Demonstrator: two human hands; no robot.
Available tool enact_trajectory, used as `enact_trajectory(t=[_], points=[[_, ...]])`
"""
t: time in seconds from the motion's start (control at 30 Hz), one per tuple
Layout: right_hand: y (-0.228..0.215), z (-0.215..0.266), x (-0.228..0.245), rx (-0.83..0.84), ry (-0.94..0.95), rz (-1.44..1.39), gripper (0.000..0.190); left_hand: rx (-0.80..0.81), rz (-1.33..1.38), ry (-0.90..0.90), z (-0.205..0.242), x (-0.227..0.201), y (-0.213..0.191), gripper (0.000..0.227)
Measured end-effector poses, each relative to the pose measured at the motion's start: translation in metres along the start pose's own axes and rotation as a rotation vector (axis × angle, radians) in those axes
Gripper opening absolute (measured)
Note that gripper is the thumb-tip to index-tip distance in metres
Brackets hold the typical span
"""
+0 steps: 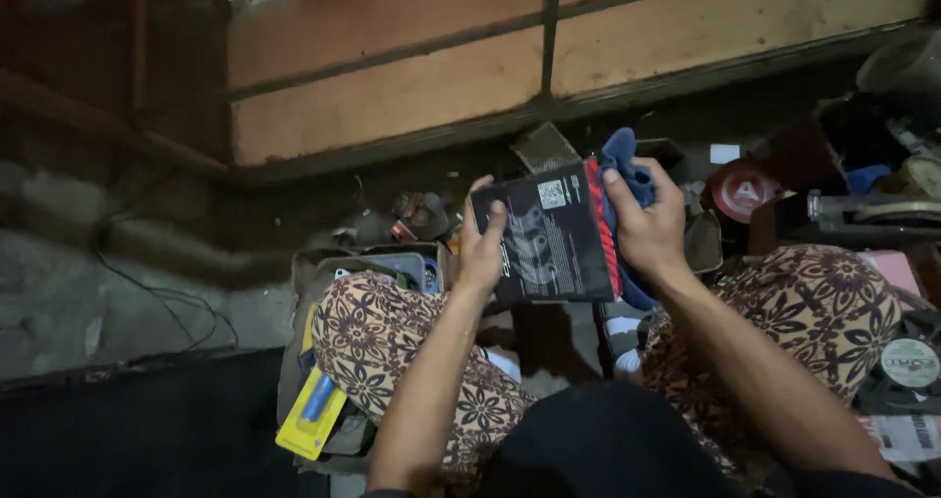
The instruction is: The person sits on the floor and wipes a red and black clutch box with a blue cloth, then places it on a shelf. They then pick up a black box, wipe it with the cloth, and place it on the shelf as well.
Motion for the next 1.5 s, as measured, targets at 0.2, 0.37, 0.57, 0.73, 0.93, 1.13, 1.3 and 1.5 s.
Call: enact_trajectory(t=[0.2,0.37,0.57,0.73,0.93,1.13,1.3,1.5], points=[[-0.005,0.015,0.052,0.103,-0.403,-0.046,0.035,0.018,0.104,-0.162,0.002,-0.003,0.006,0.056],[0.002,0.03,0.058,0.293,-0.443,-0.078,0.042,-0.026,-0.016,-0.208,0.001,0.001,-0.01,0.054],[-0.005,0.003,0.009,0.102,-0.1,-0.071,0.035,0.169,0.03,-0.31,0.016,0.02,0.011,0.052],[-0.01,-0.005,-0.003,-0.029,0.027,-0.068,0.035,0.217,0.115,-0.422,0.025,0.009,0.022,0.055],[0.017,0.034,-0.06,0.108,0.288,-0.255,0.047,0.0,0.474,-0.826,0.035,0.014,0.025,0.073],[0.02,0.046,-0.005,0.377,0.276,-0.461,0.053,-0.231,0.276,-0.61,0.016,0.008,-0.006,0.078],[0.013,0.047,0.006,0.384,0.089,-0.431,0.05,-0.238,0.442,-0.652,0.021,0.004,0.003,0.078],[-0.001,0.059,0.006,0.133,-0.116,-0.465,0.04,-0.042,0.631,-0.898,0.037,0.021,0.032,0.09]])
Point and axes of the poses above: each hand's wrist, its own z-axis away from the middle knuckle, its own y-axis out of the palm, x = y × z, the point moved 6 cm from there along -z, towards the middle knuckle, and after that the axes turned 15 degrees about -x, right-handed, at the moved point
